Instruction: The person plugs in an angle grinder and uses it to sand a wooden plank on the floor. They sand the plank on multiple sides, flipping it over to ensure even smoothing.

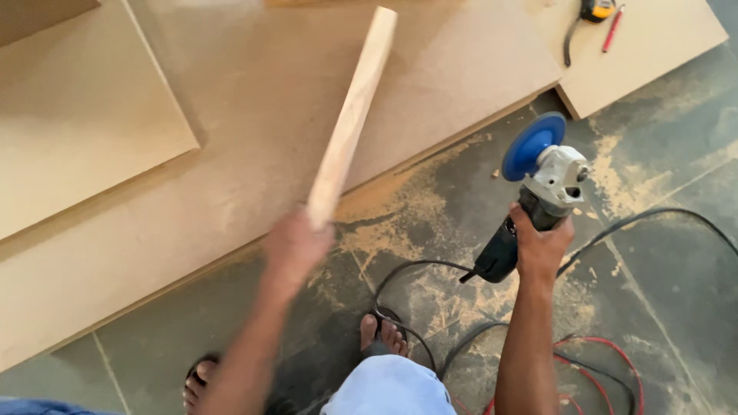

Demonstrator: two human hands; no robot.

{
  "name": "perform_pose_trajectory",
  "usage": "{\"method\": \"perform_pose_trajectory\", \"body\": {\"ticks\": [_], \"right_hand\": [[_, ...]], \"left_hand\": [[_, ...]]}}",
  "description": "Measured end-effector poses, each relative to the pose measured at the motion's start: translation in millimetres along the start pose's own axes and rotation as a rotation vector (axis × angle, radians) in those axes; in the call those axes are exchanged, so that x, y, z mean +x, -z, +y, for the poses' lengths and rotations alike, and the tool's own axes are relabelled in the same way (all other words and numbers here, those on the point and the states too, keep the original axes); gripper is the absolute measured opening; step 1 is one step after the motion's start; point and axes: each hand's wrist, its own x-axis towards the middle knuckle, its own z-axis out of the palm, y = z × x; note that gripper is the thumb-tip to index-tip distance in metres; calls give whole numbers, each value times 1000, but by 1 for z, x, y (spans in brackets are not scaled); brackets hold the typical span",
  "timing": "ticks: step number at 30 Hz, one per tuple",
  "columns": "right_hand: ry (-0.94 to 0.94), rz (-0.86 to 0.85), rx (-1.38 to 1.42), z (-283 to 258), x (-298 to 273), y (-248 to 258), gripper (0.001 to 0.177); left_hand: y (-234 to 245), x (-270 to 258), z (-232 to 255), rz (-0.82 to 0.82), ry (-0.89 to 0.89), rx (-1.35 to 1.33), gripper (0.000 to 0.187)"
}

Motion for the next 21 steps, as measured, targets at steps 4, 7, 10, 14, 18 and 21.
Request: {"method": "perform_pose_trajectory", "body": {"ticks": [4,7,10,14,18,21], "right_hand": [[-42,15,27,-1,-6,-1,42],[-86,34,87,-2,-15,9,41],[-69,67,138,0,-20,21,41],[-48,124,154,0,-25,46,44],[-117,160,276,0,-30,53,41],[-89,128,287,-2,-33,55,42]], "left_hand": [[-12,-12,82,-34,11,-265,91],[0,-4,134,-153,-50,-378,107],[9,16,154,-128,-112,-40,116],[39,99,110,-33,-505,364,126],[67,190,54,112,-775,781,83],[64,192,22,101,-836,697,45]]}}
